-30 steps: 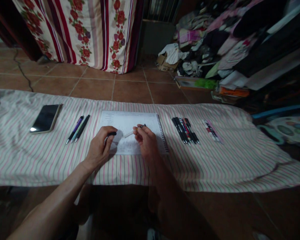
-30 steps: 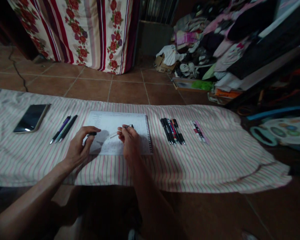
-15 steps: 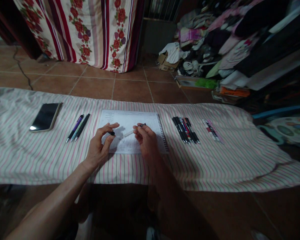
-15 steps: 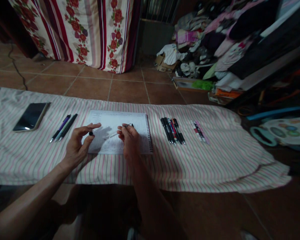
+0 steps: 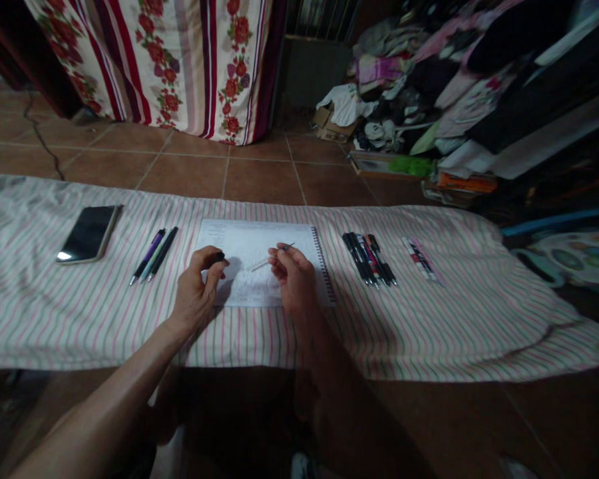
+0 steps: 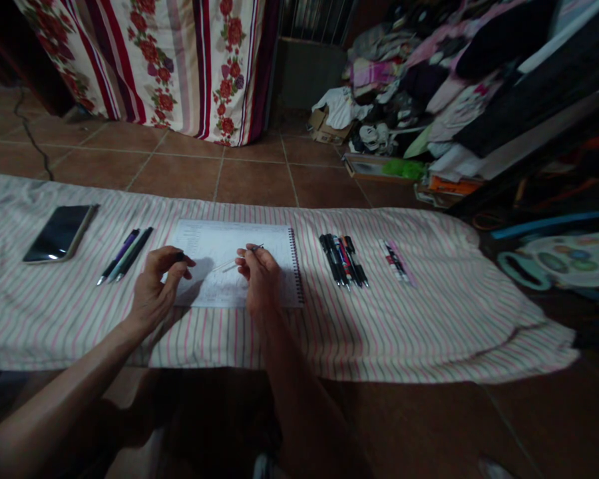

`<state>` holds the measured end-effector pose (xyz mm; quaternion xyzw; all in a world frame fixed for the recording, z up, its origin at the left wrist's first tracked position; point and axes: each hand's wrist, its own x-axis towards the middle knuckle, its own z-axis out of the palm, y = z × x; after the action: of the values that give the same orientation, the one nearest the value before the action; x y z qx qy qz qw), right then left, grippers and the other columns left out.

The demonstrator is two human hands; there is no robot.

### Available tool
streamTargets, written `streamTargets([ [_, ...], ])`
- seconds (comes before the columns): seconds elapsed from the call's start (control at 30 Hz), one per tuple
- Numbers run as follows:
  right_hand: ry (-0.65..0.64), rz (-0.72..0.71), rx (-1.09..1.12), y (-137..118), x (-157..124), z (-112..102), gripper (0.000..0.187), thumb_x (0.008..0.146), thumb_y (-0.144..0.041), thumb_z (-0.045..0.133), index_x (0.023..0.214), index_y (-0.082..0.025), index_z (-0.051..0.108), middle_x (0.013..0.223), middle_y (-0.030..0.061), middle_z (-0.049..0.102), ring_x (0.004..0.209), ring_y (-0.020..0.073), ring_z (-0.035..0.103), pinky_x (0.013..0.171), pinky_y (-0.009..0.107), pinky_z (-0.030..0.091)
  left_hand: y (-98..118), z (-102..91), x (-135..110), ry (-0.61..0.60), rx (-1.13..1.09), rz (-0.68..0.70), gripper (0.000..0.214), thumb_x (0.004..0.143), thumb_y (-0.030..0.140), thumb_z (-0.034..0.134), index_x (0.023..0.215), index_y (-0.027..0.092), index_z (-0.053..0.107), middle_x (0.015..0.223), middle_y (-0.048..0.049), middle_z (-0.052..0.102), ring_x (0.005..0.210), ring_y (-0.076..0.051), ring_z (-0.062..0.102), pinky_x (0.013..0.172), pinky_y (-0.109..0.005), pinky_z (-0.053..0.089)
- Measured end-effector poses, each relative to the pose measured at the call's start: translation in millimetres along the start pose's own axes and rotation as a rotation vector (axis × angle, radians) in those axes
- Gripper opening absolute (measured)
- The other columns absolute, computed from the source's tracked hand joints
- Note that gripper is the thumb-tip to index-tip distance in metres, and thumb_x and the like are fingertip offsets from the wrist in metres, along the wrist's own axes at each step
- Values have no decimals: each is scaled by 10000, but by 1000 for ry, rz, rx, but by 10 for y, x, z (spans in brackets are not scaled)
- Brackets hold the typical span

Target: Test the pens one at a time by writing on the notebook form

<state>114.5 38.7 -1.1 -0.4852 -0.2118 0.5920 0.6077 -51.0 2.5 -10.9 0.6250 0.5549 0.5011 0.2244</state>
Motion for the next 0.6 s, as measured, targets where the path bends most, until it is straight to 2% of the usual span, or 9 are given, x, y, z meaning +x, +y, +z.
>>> streamTargets([
  [0.07,3,-14,5,-11,-2,-4,171,663,-192,632,832,-165,622,748,-2,691,582,57,600,499,139,438,10,-13,7,-60,91,-35,246,886,349,452,1091,215,476,850,-6,626,663,-129,605,674,-290,479],
  [0.23,5,-50,13,-42,-10,-1,161,674,-208,626,830,-171,617,760,-1,688,590,60,600,499,142,441,8,7,5,-202,216,-12,257,893,373,427,1080,228,526,846,-5,652,747,-151,618,694,-283,464],
  [0.37,11,-63,15,-57,-14,6,157,679,-211,617,832,-174,611,764,-2,686,587,58,594,495,140,441,-1,44,1,-218,237,-22,264,893,374,421,1083,232,536,862,-11,661,754,-159,619,697,-289,471],
  [0.6,-35,-129,11,-55,-21,-10,181,688,-237,625,856,-173,604,795,2,686,618,65,602,537,157,464,23,64,-1,-261,264,37,244,881,330,435,1062,211,548,910,-44,667,790,-179,625,724,-318,483],
])
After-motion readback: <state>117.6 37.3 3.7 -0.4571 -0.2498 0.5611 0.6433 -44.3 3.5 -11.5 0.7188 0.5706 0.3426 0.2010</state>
